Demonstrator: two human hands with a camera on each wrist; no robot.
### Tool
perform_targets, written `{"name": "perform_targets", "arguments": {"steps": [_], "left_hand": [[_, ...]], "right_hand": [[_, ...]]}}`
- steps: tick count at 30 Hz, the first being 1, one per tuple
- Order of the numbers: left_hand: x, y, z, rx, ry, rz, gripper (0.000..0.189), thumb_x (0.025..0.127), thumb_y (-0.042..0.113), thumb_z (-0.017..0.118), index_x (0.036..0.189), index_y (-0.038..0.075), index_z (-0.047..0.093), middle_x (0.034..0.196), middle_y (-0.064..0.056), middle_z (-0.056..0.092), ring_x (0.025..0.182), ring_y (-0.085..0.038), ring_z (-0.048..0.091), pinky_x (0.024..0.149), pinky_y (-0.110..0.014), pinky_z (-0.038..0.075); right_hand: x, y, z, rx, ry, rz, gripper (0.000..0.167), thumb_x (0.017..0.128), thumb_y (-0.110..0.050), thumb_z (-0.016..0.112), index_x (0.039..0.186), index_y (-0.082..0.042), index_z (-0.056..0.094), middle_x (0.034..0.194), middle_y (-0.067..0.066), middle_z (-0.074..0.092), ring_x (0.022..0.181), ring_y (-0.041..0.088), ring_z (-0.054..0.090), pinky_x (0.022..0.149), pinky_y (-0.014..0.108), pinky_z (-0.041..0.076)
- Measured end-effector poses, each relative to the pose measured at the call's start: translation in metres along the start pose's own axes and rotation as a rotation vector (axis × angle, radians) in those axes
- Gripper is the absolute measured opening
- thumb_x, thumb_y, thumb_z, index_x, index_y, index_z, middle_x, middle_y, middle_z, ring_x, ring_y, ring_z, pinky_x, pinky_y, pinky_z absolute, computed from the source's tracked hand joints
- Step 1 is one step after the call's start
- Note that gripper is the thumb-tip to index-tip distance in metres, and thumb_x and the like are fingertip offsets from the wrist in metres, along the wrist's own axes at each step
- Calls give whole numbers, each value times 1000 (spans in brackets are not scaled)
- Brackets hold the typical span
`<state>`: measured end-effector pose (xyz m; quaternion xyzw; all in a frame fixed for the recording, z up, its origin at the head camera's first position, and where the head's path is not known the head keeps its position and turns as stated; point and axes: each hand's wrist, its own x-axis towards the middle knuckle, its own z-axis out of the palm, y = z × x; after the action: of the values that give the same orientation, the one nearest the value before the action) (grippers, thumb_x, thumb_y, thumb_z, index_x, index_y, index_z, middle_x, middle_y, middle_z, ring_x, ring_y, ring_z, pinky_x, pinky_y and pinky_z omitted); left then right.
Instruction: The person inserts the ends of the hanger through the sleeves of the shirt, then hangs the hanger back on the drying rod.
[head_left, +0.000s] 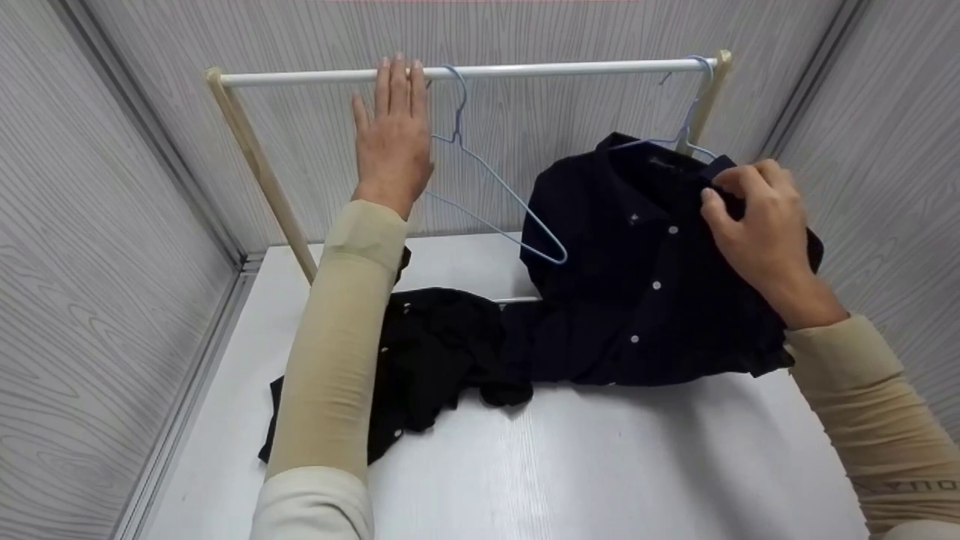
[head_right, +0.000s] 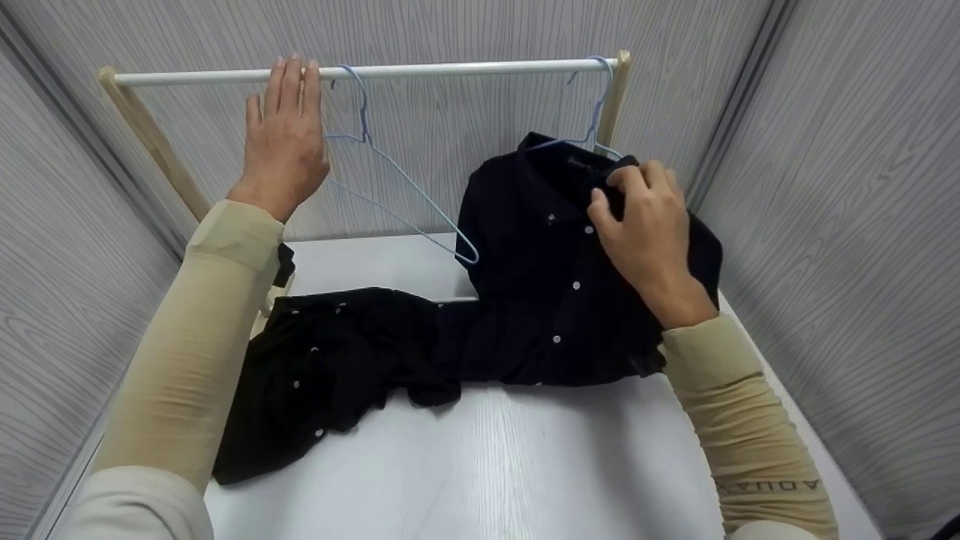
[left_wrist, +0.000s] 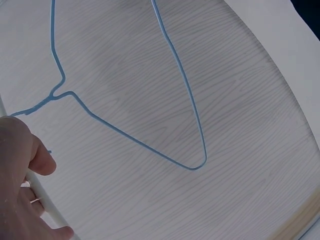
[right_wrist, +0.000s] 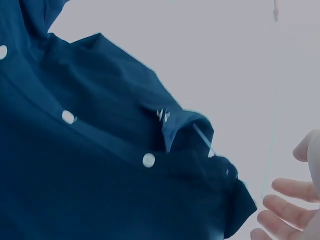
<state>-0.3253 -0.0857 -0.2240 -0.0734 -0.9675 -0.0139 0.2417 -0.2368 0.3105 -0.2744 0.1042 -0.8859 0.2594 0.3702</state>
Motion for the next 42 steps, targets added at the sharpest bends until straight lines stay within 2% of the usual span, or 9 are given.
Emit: {"name": "perform_targets", "arguments": {"steps": [9,15,19,22,25,29,32,34,42], "left_hand": [[-13,-12,8,-97,130,35,73,99,6,43,160,10,3,166,-17,4,155,-32,3,125,-48,8],[-24,-22,12,-211,275,92,66,95,2,34,158,11,16,162,-21,15,151,-33,15,125,-39,11],[-34,-30,17,-289,312,102,68,92,-2,36,157,11,20,157,-20,21,145,-32,24,122,-39,21],[-45,-37,25,-378,281,97,69,91,-4,37,157,13,21,153,-19,25,140,-32,31,115,-41,31],[-57,-46,34,-469,213,75,69,93,-4,36,157,16,19,148,-17,28,134,-33,37,103,-43,42],[-72,-57,45,-539,121,38,69,94,-2,35,158,19,17,144,-17,32,122,-32,46,83,-44,46],[-82,-64,52,-560,85,19,68,95,0,35,158,20,18,144,-17,35,118,-31,51,79,-44,45],[-88,-67,57,-575,74,9,67,96,0,35,158,19,19,144,-17,36,119,-30,52,83,-45,47],[-108,-73,78,-625,97,-7,62,96,0,37,155,13,25,140,-19,42,116,-31,56,86,-46,51]], "right_hand": [[-18,-10,28,-12,-110,-122,17,93,-18,64,92,-2,68,89,13,60,87,27,54,77,41,41],[-29,-8,45,-11,-232,-136,13,93,-19,65,89,-6,68,88,9,60,82,23,56,74,38,43],[-38,-5,57,-13,-310,-129,11,92,-17,66,88,-8,68,84,6,60,75,20,55,69,36,45],[-45,-3,67,-10,-353,-127,9,92,-15,65,86,-8,69,82,4,59,71,18,54,64,34,45],[-51,-1,78,-3,-409,-123,9,91,-14,65,86,-9,69,80,3,59,69,16,55,63,32,46],[-59,0,92,19,-495,-90,9,92,-12,64,87,-8,70,80,4,60,68,16,56,63,32,48],[-65,-1,102,44,-541,-65,10,92,-13,63,89,-6,71,82,5,61,69,17,57,63,32,49],[-67,-2,109,61,-557,-60,11,93,-13,63,90,-6,71,82,5,61,69,17,57,64,32,49],[-76,-8,133,122,-600,-38,11,92,-9,62,91,-4,71,84,7,62,72,17,58,66,31,51]]}}
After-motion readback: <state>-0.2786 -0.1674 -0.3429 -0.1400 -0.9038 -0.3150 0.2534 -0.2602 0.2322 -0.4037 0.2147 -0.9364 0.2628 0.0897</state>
